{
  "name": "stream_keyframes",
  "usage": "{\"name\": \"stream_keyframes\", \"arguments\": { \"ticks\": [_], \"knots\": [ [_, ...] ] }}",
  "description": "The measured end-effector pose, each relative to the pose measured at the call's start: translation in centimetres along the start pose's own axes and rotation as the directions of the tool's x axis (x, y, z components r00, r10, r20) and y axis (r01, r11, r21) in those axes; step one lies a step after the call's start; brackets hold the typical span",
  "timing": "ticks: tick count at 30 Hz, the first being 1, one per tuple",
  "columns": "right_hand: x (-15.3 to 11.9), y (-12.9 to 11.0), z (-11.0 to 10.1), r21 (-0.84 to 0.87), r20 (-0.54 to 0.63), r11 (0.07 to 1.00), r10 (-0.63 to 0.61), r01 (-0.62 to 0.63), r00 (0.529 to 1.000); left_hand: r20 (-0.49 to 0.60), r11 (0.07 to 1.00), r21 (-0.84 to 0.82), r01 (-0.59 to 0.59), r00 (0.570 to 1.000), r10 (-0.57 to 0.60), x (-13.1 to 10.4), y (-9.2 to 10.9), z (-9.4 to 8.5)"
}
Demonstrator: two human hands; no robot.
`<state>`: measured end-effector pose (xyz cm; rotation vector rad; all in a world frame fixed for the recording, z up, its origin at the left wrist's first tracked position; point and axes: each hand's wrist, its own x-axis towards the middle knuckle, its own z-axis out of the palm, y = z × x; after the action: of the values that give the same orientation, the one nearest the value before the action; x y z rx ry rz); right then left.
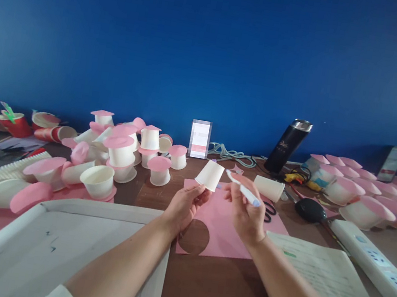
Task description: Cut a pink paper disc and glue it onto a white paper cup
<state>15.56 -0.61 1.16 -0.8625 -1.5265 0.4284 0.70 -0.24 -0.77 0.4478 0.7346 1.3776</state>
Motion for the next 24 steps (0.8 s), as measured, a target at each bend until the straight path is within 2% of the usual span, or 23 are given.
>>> {"name": "stream_keyframes", "arguments": {
  "ticks": [3, 5, 10, 14, 18, 22, 24],
  "knots": [
    [-0.42, -0.74, -0.03, -0.13, 0.166, 0.972, -0.173, 0.195, 0.971, 0.045, 0.999, -0.01, -0.034, 0.998, 0.034, -0.07, -0.09, -0.06],
    [-0.5, -0.68, 0.03, -0.179, 0.211, 0.955, -0.199, 0.238, 0.957, 0.079, 0.999, -0.002, -0.05, 0.996, 0.05, -0.17, -0.07, -0.03],
    [-0.44, 0.08, 0.13, -0.243, 0.177, 0.954, -0.136, 0.177, 0.975, 0.08, 0.998, 0.058, -0.034, 0.996, 0.03, -0.28, 0.04, 0.12],
    [-0.6, 0.07, 0.27, -0.248, 0.189, 0.957, -0.108, 0.153, 0.976, 0.088, 0.996, 0.061, -0.071, 0.994, 0.066, -0.25, -0.02, 0.15],
    [-0.58, -0.08, 0.28, -0.311, 0.123, 0.942, -0.094, 0.129, 0.988, 0.067, 0.993, 0.097, -0.074, 0.995, 0.067, -0.09, -0.13, 0.04],
    [-0.52, -0.04, 0.17, -0.287, 0.209, 0.95, -0.063, 0.122, 0.976, 0.053, 0.992, 0.093, -0.089, 0.995, 0.084, 0.08, -0.19, -0.07],
    [-0.52, 0.0, 0.15, -0.29, 0.202, 0.949, -0.063, 0.121, 0.977, 0.048, 0.992, 0.09, -0.09, 0.995, 0.086, 0.08, -0.16, -0.06]
  ]
}}
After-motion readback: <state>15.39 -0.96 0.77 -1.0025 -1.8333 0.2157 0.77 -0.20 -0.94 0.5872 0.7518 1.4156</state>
